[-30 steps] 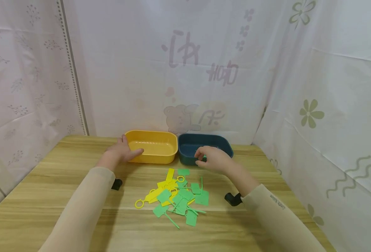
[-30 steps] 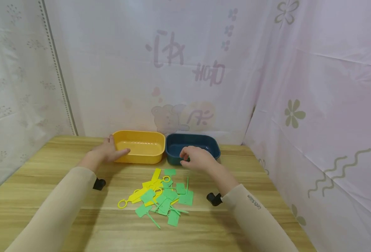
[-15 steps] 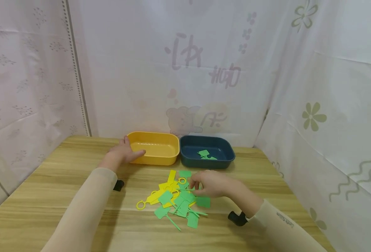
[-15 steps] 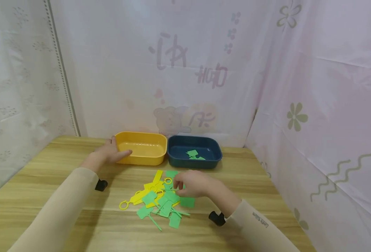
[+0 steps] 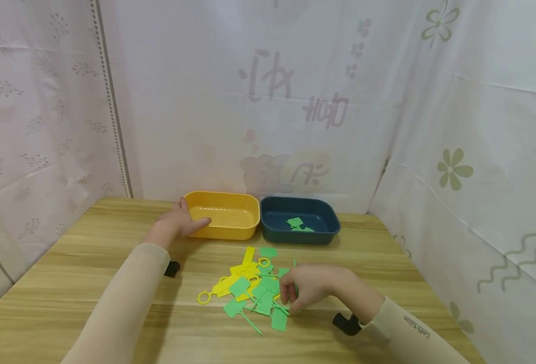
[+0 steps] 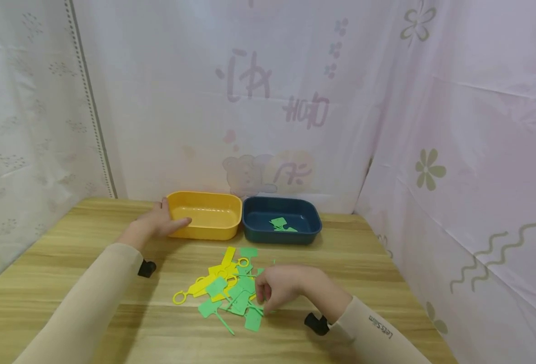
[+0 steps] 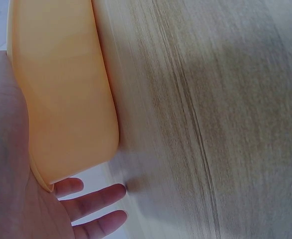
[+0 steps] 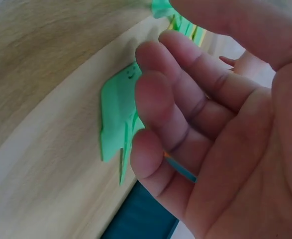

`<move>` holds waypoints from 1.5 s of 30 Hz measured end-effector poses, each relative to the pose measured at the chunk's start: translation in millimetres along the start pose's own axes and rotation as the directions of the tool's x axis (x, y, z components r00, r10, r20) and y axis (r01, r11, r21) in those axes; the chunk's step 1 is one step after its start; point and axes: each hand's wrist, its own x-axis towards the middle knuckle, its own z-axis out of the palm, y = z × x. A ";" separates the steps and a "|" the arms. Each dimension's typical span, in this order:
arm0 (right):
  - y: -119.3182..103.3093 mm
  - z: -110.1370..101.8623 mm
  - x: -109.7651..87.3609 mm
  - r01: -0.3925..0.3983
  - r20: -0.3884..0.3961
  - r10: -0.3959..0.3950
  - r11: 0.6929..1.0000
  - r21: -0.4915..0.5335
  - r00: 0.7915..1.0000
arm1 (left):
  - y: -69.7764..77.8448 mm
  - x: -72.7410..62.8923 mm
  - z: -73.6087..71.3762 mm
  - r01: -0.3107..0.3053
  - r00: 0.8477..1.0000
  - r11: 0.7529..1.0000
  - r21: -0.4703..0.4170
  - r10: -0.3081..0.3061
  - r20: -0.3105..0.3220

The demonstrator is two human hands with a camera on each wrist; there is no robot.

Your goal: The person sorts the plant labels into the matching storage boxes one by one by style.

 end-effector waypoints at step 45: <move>1.6 -17.4 14.1 0.154 -0.188 -0.190 0.970 -0.190 0.964 | 1.0 1.3 -0.1 0.000 1.000 0.999 0.034 0.000 -0.005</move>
